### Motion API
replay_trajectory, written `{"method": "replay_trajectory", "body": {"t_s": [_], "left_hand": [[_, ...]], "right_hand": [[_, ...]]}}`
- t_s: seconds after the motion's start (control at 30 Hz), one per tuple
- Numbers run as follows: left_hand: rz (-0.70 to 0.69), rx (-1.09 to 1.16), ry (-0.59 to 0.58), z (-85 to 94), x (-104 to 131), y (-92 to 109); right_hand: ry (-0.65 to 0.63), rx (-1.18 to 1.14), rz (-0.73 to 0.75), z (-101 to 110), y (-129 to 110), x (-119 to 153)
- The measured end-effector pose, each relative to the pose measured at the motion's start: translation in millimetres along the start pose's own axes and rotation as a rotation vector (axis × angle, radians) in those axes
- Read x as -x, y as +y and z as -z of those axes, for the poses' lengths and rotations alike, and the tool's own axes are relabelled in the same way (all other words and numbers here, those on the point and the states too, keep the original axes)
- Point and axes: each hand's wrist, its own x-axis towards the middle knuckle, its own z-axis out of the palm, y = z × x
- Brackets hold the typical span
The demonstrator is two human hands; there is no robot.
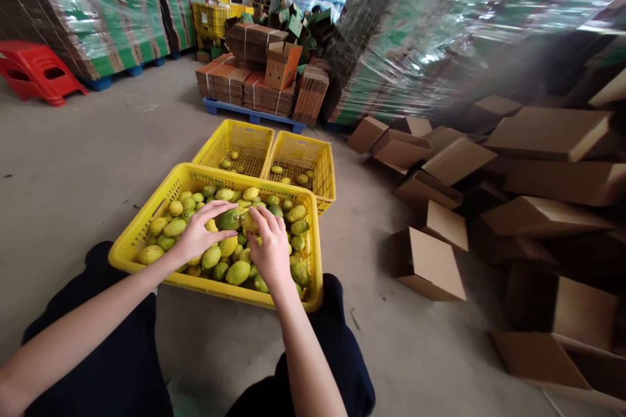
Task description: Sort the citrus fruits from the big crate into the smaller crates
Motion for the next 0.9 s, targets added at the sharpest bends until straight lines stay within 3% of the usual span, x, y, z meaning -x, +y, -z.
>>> {"method": "replay_trajectory", "body": {"t_s": [0.3,0.4,0.6,0.77,0.9], "left_hand": [[0.034,-0.046,-0.015,-0.6,-0.3,-0.1],[0.198,0.102,-0.033,-0.6,-3.3,5.3],[0.626,0.750,-0.021,-2.3,-9.3,9.1],[0.781,0.994,0.031,-4.6,-14.8,2.6],[0.899,1.106,0.152,-6.9,-20.2,0.9]], "right_hand": [[-0.024,0.078,0.008,3.0,1.1,-1.6],[-0.001,-0.115,-0.153,4.6,-4.4,-4.2],[0.025,-0.868,-0.723,6.1,-17.9,-15.1],[0.048,-1.085,-0.839,2.7,-17.6,-21.8],[0.066,-1.140,-0.896,-1.8,-14.2,-24.9]]}}
